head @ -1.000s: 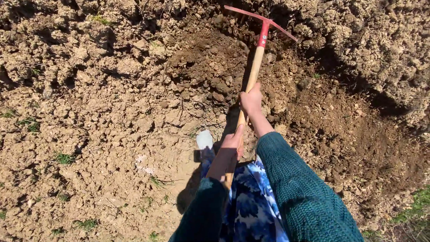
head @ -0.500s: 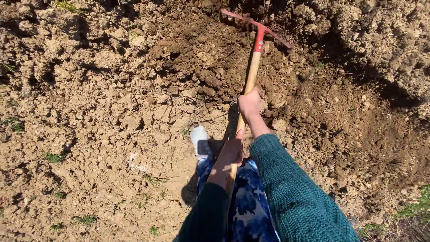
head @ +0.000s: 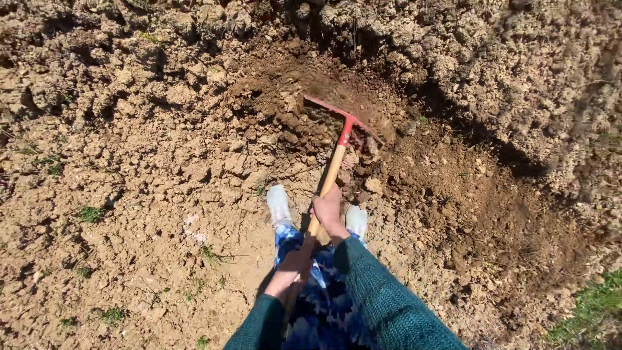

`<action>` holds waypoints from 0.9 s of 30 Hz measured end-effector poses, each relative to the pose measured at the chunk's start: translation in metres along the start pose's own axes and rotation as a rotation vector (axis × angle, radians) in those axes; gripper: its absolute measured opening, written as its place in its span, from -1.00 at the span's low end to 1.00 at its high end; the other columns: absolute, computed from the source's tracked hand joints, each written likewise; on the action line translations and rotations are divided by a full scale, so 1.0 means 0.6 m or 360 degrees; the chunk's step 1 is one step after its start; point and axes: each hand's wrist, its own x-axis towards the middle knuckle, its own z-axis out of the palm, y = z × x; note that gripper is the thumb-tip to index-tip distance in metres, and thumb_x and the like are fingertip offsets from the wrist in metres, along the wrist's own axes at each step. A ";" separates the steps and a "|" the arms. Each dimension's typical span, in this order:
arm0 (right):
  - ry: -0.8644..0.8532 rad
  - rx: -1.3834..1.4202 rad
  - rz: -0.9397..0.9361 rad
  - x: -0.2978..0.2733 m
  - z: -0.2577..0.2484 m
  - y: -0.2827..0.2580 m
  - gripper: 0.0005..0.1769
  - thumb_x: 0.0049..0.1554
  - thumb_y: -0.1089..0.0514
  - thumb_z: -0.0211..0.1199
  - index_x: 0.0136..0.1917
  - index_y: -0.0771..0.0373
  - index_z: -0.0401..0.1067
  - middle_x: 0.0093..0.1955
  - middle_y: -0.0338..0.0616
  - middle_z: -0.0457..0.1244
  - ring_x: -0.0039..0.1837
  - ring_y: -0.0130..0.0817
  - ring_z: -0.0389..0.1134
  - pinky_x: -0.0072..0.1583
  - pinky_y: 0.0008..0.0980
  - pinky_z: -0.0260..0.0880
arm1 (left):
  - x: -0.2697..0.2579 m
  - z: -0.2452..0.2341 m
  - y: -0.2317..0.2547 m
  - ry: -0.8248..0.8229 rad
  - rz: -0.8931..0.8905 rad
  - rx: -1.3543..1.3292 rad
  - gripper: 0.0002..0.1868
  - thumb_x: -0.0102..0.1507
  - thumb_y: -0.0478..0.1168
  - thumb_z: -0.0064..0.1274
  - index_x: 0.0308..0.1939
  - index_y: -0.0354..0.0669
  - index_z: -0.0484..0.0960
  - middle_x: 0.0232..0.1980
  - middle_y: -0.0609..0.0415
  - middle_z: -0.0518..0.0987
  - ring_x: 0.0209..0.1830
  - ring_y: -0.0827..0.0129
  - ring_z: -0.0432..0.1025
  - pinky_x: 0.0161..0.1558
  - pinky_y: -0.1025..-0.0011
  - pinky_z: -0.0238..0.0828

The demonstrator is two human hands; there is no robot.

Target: The person uses a rake to level and smooth an area of dug soil in a garden, pulling the tines through the dirt and occasionally picking out small debris by hand.

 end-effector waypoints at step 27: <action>0.0137 0.1051 -0.0452 -0.386 -0.170 -0.310 -0.10 0.13 -0.08 0.20 0.56 -0.03 -0.23 0.59 0.11 -0.05 0.41 -0.06 0.26 0.34 -0.08 0.37 | -0.385 -0.075 -0.073 0.0485 0.0118 -0.0991 -0.58 0.46 0.11 -0.20 -0.14 -0.16 0.51 -0.60 0.27 0.32 -0.74 0.57 0.16 -0.73 0.60 0.14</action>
